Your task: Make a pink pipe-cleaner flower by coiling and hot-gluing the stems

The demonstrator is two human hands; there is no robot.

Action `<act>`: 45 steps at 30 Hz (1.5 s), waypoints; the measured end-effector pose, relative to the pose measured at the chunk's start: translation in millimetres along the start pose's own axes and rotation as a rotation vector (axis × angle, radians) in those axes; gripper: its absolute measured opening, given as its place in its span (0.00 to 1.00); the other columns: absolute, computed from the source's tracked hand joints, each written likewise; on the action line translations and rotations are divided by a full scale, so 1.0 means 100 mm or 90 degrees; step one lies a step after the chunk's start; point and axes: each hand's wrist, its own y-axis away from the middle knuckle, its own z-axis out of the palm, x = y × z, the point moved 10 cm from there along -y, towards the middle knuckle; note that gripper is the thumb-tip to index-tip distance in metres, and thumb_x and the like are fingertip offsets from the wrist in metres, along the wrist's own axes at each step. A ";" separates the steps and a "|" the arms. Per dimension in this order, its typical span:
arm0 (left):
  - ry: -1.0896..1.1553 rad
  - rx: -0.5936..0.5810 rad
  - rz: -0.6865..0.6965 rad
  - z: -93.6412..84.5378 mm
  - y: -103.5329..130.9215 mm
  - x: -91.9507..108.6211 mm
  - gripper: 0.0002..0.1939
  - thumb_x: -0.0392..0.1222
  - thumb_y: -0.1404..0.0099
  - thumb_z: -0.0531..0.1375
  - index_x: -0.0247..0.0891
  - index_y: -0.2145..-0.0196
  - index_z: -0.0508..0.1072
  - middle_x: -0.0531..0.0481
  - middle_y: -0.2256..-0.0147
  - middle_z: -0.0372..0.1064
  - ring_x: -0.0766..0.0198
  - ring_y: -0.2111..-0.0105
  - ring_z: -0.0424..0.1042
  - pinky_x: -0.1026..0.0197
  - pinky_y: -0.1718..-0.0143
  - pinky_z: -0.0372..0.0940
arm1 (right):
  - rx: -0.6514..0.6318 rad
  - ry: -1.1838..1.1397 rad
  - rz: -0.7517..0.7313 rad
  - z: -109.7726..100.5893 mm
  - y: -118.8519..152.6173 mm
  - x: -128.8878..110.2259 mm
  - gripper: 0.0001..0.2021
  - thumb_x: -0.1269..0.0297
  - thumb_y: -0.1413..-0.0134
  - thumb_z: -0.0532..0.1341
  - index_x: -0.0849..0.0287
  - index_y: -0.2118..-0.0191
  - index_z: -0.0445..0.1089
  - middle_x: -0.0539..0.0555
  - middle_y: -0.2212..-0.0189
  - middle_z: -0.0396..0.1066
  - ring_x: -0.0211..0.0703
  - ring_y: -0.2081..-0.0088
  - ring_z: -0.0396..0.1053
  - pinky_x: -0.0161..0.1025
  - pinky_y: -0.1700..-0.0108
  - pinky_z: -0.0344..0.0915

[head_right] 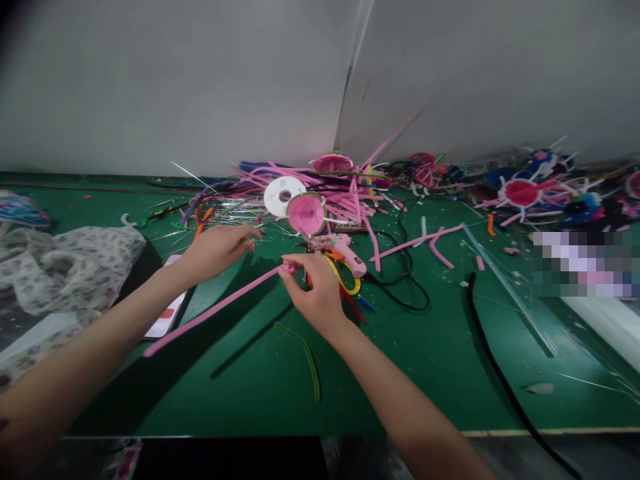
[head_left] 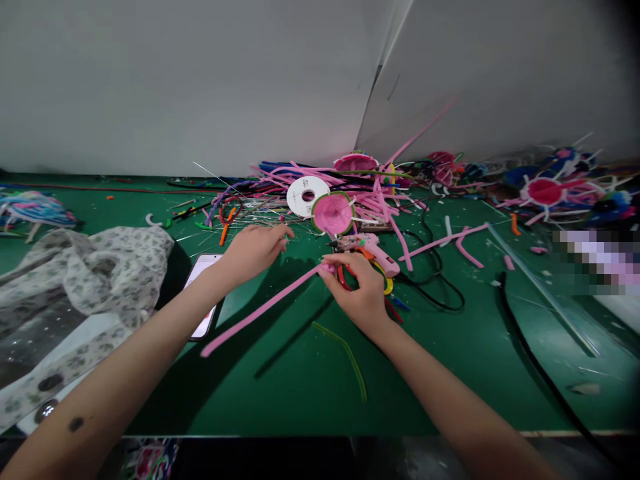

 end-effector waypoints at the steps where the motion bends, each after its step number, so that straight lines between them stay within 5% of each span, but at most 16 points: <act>1: 0.007 -0.007 -0.008 0.00 0.00 -0.01 0.15 0.38 0.31 0.46 0.40 0.51 0.66 0.51 0.66 0.76 0.57 0.62 0.74 0.53 0.58 0.65 | -0.018 -0.008 -0.015 0.04 0.01 -0.04 0.06 0.65 0.44 0.61 0.53 0.60 0.70 0.51 0.66 0.75 0.42 0.64 0.71 0.43 0.58 0.67; 6: 0.174 -0.028 -0.045 0.01 0.00 -0.03 0.14 0.43 0.30 0.47 0.43 0.51 0.67 0.53 0.65 0.77 0.58 0.60 0.74 0.55 0.59 0.66 | -0.080 -0.036 -0.048 0.18 0.07 -0.16 0.06 0.61 0.45 0.62 0.52 0.61 0.70 0.50 0.67 0.75 0.42 0.63 0.71 0.43 0.57 0.66; 11: 0.557 -0.058 -0.032 -0.01 -0.03 0.17 0.14 0.44 0.30 0.48 0.39 0.52 0.67 0.48 0.62 0.76 0.63 0.58 0.75 0.58 0.54 0.67 | 0.007 -0.017 0.007 0.01 0.02 -0.07 0.04 0.60 0.44 0.61 0.53 0.64 0.70 0.51 0.66 0.74 0.44 0.60 0.70 0.46 0.55 0.65; 15: 0.631 -0.101 -0.037 -0.07 -0.02 0.37 0.13 0.41 0.30 0.48 0.38 0.51 0.67 0.48 0.59 0.76 0.64 0.55 0.74 0.58 0.49 0.65 | 0.031 -0.013 0.062 -0.05 -0.01 0.08 0.08 0.56 0.49 0.64 0.53 0.65 0.71 0.52 0.65 0.74 0.46 0.60 0.70 0.47 0.55 0.65; 21: 0.560 -0.118 0.012 -0.13 0.03 0.55 0.15 0.41 0.29 0.46 0.41 0.48 0.65 0.48 0.53 0.73 0.64 0.52 0.72 0.59 0.51 0.66 | 0.053 -0.056 0.107 -0.03 0.01 0.21 0.06 0.59 0.48 0.64 0.53 0.72 0.73 0.51 0.70 0.74 0.45 0.63 0.70 0.46 0.57 0.66; 28: 0.527 -0.035 -0.015 -0.24 0.06 0.31 0.15 0.44 0.30 0.49 0.40 0.50 0.68 0.47 0.55 0.74 0.64 0.54 0.73 0.59 0.51 0.66 | 0.092 -0.106 0.175 -0.15 -0.03 0.43 0.10 0.56 0.45 0.61 0.55 0.72 0.71 0.51 0.70 0.74 0.44 0.64 0.71 0.46 0.56 0.67; 32: 0.324 -0.062 -0.016 -0.21 0.13 0.23 0.16 0.51 0.31 0.49 0.43 0.60 0.74 0.51 0.59 0.75 0.62 0.59 0.74 0.59 0.58 0.67 | 0.219 -0.127 0.220 -0.51 -0.09 0.58 0.10 0.55 0.44 0.60 0.56 0.66 0.72 0.53 0.67 0.74 0.44 0.63 0.72 0.45 0.58 0.69; 35: 0.149 -0.087 -0.009 -0.15 0.17 0.20 0.20 0.51 0.31 0.48 0.42 0.68 0.76 0.50 0.65 0.76 0.60 0.64 0.74 0.59 0.64 0.67 | 0.342 -0.078 0.155 -0.97 -0.07 0.50 0.10 0.55 0.42 0.58 0.54 0.63 0.71 0.54 0.64 0.74 0.44 0.61 0.72 0.45 0.58 0.68; 37: 0.073 -0.082 0.001 -0.14 0.18 0.20 0.19 0.50 0.32 0.48 0.41 0.68 0.75 0.50 0.65 0.76 0.59 0.64 0.74 0.59 0.64 0.66 | 0.289 0.040 0.106 -1.13 -0.08 0.41 0.10 0.54 0.42 0.58 0.52 0.65 0.72 0.53 0.66 0.74 0.44 0.63 0.71 0.44 0.62 0.67; 41: 0.062 -0.072 0.026 -0.16 0.16 0.23 0.15 0.49 0.33 0.49 0.43 0.58 0.73 0.50 0.54 0.72 0.58 0.56 0.72 0.58 0.60 0.66 | -0.181 0.313 -0.017 -0.73 0.04 0.38 0.12 0.49 0.51 0.64 0.53 0.73 0.73 0.52 0.73 0.74 0.47 0.69 0.70 0.44 0.68 0.63; 43: 0.110 -0.114 0.042 -0.12 0.16 0.28 0.18 0.54 0.32 0.48 0.43 0.59 0.73 0.50 0.51 0.71 0.58 0.55 0.71 0.59 0.59 0.65 | -0.208 0.396 -0.036 -0.73 0.13 0.36 0.13 0.50 0.48 0.62 0.54 0.67 0.74 0.54 0.68 0.76 0.50 0.66 0.71 0.45 0.66 0.62; 45: 0.152 -0.181 0.059 -0.04 0.19 0.35 0.23 0.60 0.33 0.47 0.43 0.64 0.75 0.51 0.53 0.72 0.59 0.56 0.71 0.60 0.60 0.64 | -0.146 0.412 -0.034 -0.74 0.14 0.24 0.12 0.53 0.44 0.59 0.56 0.65 0.73 0.56 0.65 0.76 0.50 0.64 0.71 0.45 0.64 0.63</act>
